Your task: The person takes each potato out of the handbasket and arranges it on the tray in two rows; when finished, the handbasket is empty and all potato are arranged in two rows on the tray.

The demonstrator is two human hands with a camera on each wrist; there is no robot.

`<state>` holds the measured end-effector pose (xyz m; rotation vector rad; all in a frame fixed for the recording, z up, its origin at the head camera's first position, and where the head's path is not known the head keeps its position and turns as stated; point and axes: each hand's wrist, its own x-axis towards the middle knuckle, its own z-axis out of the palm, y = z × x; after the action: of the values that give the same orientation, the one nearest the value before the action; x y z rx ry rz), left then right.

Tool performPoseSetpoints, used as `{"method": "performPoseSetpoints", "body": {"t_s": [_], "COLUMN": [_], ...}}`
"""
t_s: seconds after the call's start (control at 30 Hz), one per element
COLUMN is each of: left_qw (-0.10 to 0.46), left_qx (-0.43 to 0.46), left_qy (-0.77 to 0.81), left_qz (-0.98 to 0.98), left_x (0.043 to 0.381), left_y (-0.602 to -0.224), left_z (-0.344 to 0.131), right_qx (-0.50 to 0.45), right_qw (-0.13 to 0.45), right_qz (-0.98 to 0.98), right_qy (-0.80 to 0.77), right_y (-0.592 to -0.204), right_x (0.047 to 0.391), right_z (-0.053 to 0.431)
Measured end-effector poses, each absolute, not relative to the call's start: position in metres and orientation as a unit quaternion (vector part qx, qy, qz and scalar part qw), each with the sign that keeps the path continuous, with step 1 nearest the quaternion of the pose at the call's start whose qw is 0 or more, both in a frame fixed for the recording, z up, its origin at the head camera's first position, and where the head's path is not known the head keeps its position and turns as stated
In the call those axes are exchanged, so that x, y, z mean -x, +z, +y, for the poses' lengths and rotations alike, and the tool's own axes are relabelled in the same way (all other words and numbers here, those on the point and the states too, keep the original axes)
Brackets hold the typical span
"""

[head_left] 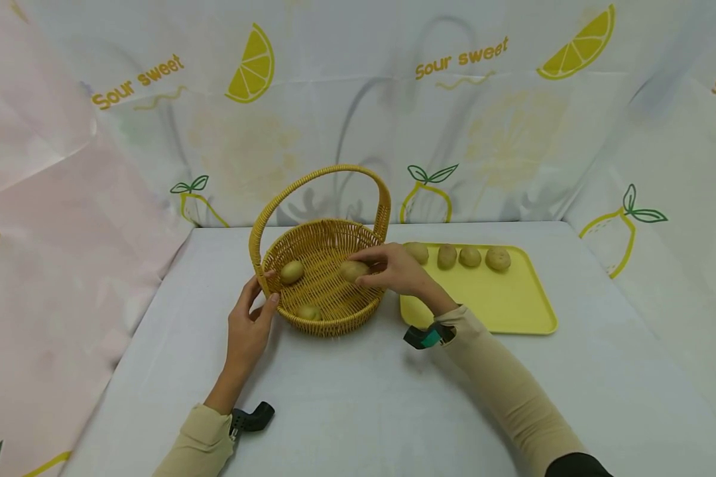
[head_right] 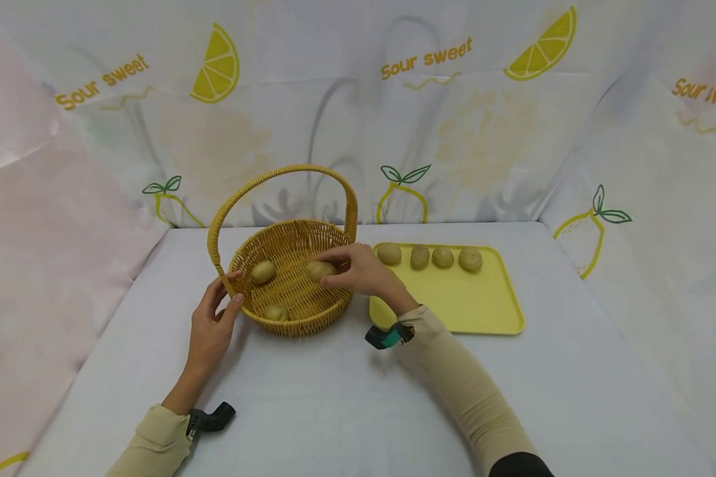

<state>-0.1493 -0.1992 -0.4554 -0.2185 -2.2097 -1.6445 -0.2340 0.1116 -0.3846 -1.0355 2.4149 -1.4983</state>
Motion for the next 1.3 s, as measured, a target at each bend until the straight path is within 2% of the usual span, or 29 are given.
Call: {"method": "performPoseSetpoints", "body": {"t_s": [0.33, 0.67, 1.0, 1.3], "left_qw": [0.189, 0.178, 0.184, 0.175], "left_qx": [0.084, 0.066, 0.077, 0.063], "left_qy": [-0.583, -0.592, -0.585, -0.584], "left_qz": [-0.785, -0.784, -0.786, -0.79], "left_x": [0.15, 0.142, 0.147, 0.145], "left_y": [-0.455, -0.439, -0.451, -0.447], "left_z": [-0.2, -0.192, -0.199, -0.197], "right_qx": [0.311, 0.319, 0.306, 0.285], "right_qw": [0.053, 0.026, 0.017, 0.015], "right_qz": [0.798, 0.791, 0.787, 0.79], "right_qy": [-0.513, -0.521, -0.535, -0.543], "right_y": [-0.387, -0.387, -0.387, -0.384], "right_x": [0.229, 0.225, 0.22, 0.214], "right_z": [0.121, 0.134, 0.146, 0.157]}}
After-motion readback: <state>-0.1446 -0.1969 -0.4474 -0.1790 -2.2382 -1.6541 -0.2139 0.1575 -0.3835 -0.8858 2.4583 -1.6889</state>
